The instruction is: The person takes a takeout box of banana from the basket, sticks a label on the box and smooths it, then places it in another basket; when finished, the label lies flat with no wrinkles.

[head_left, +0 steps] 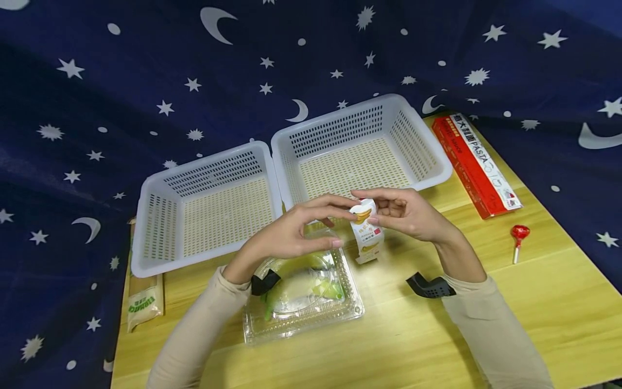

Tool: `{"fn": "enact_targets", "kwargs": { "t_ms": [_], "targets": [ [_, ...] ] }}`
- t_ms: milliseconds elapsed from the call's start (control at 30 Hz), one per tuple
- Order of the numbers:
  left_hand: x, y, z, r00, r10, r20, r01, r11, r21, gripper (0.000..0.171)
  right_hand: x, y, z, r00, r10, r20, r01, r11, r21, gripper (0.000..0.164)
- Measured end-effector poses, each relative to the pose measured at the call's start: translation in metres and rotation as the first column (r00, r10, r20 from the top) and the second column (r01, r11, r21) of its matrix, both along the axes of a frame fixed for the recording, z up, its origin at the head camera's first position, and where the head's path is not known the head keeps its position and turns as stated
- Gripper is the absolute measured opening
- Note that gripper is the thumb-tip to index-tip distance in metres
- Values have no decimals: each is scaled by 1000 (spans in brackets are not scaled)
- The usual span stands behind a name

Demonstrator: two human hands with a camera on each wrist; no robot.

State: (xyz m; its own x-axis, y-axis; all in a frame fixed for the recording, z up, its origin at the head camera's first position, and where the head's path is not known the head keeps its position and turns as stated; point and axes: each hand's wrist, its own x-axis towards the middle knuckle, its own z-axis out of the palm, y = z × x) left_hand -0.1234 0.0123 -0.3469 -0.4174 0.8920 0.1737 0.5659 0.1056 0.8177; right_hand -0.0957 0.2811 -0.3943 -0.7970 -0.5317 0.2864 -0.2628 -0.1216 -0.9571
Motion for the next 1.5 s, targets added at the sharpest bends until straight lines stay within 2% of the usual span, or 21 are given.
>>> {"fn": "enact_targets", "kwargs": {
  "t_ms": [367, 600, 700, 933, 1033, 1167, 1233, 1367, 1500],
  "targets": [
    [2, -2, 0, 996, 2, 85, -4, 1000, 23, 53, -1, -2, -1, 999, 31, -17, -31, 999, 5, 49],
    [2, -4, 0, 1000, 3, 2, -3, 999, 36, 58, -2, -2, -1, 999, 42, -22, -42, 999, 22, 50],
    [2, -5, 2, 1000, 6, -7, -5, 998, 56, 59, -3, -1, -2, 999, 31, -33, -30, 999, 34, 48],
    [2, -11, 8, 997, -26, 73, 14, 987, 161, 57, -4, 4, -4, 996, 80, -28, -80, 997, -5, 40],
    [3, -16, 11, 993, -23, 118, -1, 980, 198, 56, -4, 8, -5, 992, 111, -66, -112, 994, -3, 40],
    [6, -26, 14, 975, -36, 217, -23, 965, 263, 54, -5, 14, -6, 970, 181, -162, -172, 983, 68, 39],
    [7, -32, 15, 967, -52, 250, -26, 953, 302, 54, -5, 17, -7, 956, 231, -181, -213, 971, 113, 39],
    [11, -47, 15, 964, -74, 255, -28, 927, 374, 55, -6, 21, -8, 932, 326, -159, -293, 935, 202, 43],
    [15, -64, 14, 965, -86, 250, -33, 899, 437, 54, -8, 24, -12, 920, 370, -132, -328, 909, 257, 45]
  ]
}}
